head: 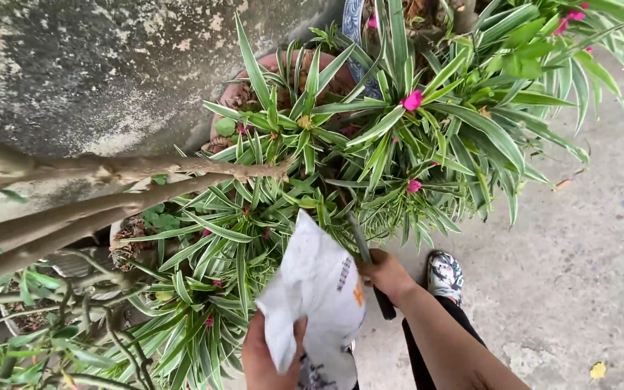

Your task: Applying soil or fertilizer to multiple potted plants in an outdoor garden using a trowel.

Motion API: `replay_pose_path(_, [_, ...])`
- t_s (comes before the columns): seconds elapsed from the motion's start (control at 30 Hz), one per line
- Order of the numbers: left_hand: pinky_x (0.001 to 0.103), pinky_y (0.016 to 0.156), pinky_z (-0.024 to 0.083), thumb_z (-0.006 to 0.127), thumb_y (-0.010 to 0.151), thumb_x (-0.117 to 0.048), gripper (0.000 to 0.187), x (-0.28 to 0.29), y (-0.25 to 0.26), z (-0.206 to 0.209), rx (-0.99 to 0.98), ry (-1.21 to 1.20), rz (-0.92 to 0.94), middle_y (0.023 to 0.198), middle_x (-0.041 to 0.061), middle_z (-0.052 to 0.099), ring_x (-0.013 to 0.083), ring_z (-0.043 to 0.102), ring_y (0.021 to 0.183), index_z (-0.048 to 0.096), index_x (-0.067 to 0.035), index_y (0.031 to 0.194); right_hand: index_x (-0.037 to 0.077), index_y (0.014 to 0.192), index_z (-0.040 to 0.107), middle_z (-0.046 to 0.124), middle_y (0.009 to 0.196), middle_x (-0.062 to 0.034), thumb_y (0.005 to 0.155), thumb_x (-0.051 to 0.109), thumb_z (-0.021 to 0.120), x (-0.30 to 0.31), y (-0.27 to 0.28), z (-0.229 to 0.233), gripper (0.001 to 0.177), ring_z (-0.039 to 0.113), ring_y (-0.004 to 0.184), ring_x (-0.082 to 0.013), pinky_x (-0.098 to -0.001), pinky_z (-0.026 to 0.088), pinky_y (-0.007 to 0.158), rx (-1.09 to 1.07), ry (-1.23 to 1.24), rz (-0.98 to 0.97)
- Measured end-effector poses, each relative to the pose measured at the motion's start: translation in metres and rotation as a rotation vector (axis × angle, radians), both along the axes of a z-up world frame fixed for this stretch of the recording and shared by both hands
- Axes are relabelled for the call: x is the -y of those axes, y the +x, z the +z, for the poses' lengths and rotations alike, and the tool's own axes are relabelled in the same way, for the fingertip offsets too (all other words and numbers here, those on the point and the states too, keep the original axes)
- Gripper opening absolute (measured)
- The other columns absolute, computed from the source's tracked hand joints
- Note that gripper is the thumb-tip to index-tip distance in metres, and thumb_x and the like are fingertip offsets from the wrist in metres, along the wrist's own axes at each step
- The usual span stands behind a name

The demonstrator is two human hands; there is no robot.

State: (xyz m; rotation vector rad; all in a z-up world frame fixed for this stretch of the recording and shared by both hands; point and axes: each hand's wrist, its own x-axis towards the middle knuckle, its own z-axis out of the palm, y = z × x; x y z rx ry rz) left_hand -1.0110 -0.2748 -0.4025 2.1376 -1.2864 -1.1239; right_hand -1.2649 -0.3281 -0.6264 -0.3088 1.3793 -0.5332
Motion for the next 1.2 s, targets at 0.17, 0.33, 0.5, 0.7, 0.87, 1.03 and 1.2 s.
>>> replay_pose_path(0.17, [0.033,0.080,0.059,0.081,0.081,-0.018,0.043,0.120,-0.067,0.017,-0.118,-0.155,-0.081,0.101,0.011,0.079,0.0181,0.076,0.090,0.066,-0.003,0.119,0.005,0.130,0.067,0.077,0.121,-0.0119,0.094,0.023,0.062,0.016,-0.020,0.063,0.040,0.074,0.099,-0.0210,-0.0360,0.058,0.082,0.166,0.194,-0.168])
replay_pose_path(0.33, [0.034,0.096,0.052,0.077,0.085,-0.025,0.054,0.202,-0.089,0.007,-0.221,-0.042,-0.062,0.123,0.010,0.072,0.0191,0.068,0.111,0.061,-0.006,0.133,0.002,0.127,0.068,0.077,0.118,-0.0148,0.097,0.023,0.057,0.035,-0.009,0.073,0.039,0.075,0.098,-0.0262,-0.0412,0.061,0.085,0.427,0.320,-0.381])
replay_pose_path(0.5, [0.035,0.106,0.047,0.082,0.080,-0.029,0.081,0.228,-0.104,0.011,-0.308,-0.088,-0.137,0.141,0.016,0.063,0.0258,0.062,0.126,0.046,-0.006,0.149,0.003,0.124,0.071,0.079,0.113,-0.0129,0.097,0.028,0.051,0.056,0.015,0.078,0.042,0.076,0.095,-0.0261,-0.0422,0.062,0.085,0.561,0.305,-0.442])
replay_pose_path(0.7, [0.041,0.108,0.039,0.098,0.061,-0.032,0.141,0.194,-0.108,-0.010,-0.019,0.053,-0.296,0.148,0.023,0.048,0.0340,0.048,0.134,-0.001,-0.003,0.157,0.000,0.120,0.071,0.077,0.111,-0.0156,0.099,0.027,0.057,0.086,0.028,0.065,0.036,0.074,0.092,-0.0284,-0.0454,0.061,0.084,0.572,0.292,-0.383])
replay_pose_path(0.87, [0.042,0.097,0.053,0.082,0.072,-0.022,0.116,0.190,-0.109,-0.029,0.287,0.257,-0.225,0.121,0.022,0.070,0.0388,0.069,0.109,0.010,-0.006,0.161,-0.008,0.105,0.071,0.077,0.098,-0.0172,0.097,0.019,0.067,0.108,0.043,0.032,0.028,0.073,0.079,-0.0301,-0.0492,0.058,0.068,0.057,0.297,-0.113])
replay_pose_path(1.03, [0.044,0.092,0.054,0.070,0.079,-0.009,0.087,0.168,-0.096,-0.014,0.290,0.037,-0.154,0.120,0.023,0.070,0.0414,0.070,0.106,0.031,-0.004,0.157,-0.011,0.089,0.066,0.074,0.082,-0.0245,0.090,0.003,0.061,0.088,0.016,-0.020,0.015,0.068,0.058,-0.0329,-0.0463,0.053,0.048,0.046,0.301,-0.116])
replay_pose_path(1.2, [0.041,0.093,0.053,0.066,0.080,-0.001,0.072,0.157,-0.097,0.010,0.186,-0.157,-0.086,0.124,0.024,0.069,0.0382,0.070,0.110,0.044,0.000,0.149,-0.007,0.086,0.066,0.071,0.074,-0.0174,0.090,0.010,0.066,0.074,-0.025,0.022,0.018,0.059,0.050,-0.0225,-0.0400,0.047,0.043,0.029,0.299,-0.030])
